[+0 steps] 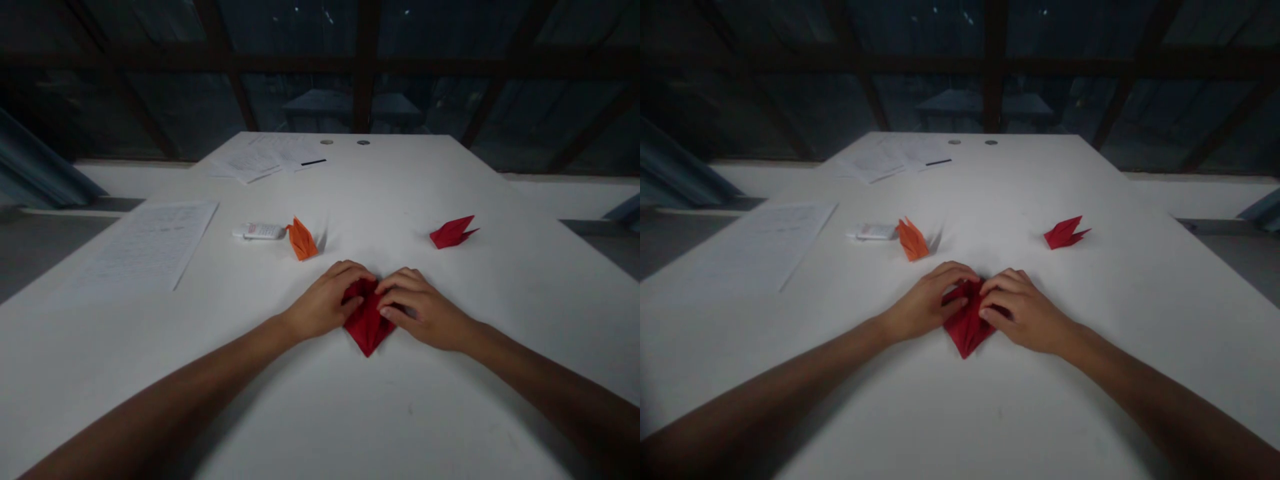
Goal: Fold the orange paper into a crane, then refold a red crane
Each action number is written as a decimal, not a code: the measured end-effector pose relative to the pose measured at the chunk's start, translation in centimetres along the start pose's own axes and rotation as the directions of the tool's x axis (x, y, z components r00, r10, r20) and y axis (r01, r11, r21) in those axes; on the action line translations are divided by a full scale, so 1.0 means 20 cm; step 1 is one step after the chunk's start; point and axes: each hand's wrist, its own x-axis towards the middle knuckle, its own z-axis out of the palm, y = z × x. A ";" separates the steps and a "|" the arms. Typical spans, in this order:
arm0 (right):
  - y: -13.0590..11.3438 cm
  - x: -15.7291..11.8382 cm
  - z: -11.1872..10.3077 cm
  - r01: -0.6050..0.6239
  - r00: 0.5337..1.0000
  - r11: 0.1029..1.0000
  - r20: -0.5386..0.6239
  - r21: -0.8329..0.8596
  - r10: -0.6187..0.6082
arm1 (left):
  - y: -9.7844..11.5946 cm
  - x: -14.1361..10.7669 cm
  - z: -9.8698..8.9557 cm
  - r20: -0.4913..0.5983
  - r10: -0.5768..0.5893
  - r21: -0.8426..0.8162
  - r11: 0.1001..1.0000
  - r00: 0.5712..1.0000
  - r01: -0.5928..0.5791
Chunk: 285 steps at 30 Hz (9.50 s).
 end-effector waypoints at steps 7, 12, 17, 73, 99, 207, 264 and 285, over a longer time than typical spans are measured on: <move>-0.03 0.01 0.10 -0.137 0.989 0.973 -0.073 -0.186 0.126 | 0.01 0.00 0.02 0.003 -0.032 0.025 0.999 0.999 0.032; -0.06 0.01 0.12 -0.219 0.969 0.941 -0.172 -0.258 0.179 | 0.00 0.00 0.04 -0.073 -0.123 0.010 0.992 0.990 0.124; -0.07 0.00 0.09 -0.078 0.997 0.918 -0.050 -0.388 0.064 | 0.00 0.01 -0.01 -0.068 -0.190 0.101 0.975 0.979 0.196; -0.18 -0.03 0.10 -0.126 0.991 0.928 -0.085 -0.350 0.102 | 0.01 0.00 -0.04 0.086 -0.109 0.220 0.972 0.990 0.087; -0.11 -0.03 0.13 -0.307 0.947 0.934 -0.156 -0.179 0.282 | -0.03 -0.03 -0.01 0.041 -0.070 -0.073 0.995 0.997 0.073; -0.12 -0.02 0.08 0.041 0.999 0.948 0.029 -0.316 -0.033 | -0.03 0.01 -0.02 0.027 -0.193 -0.077 0.978 0.981 0.195; -0.10 -0.03 0.09 -0.254 0.958 0.965 -0.155 -0.060 0.242 | -0.05 -0.02 -0.07 0.055 0.032 0.024 0.999 0.998 -0.033; -0.03 0.00 0.09 -0.403 0.800 0.784 -0.234 0.472 0.552 | 0.01 -0.02 -0.09 0.159 -0.052 0.035 0.998 0.986 0.048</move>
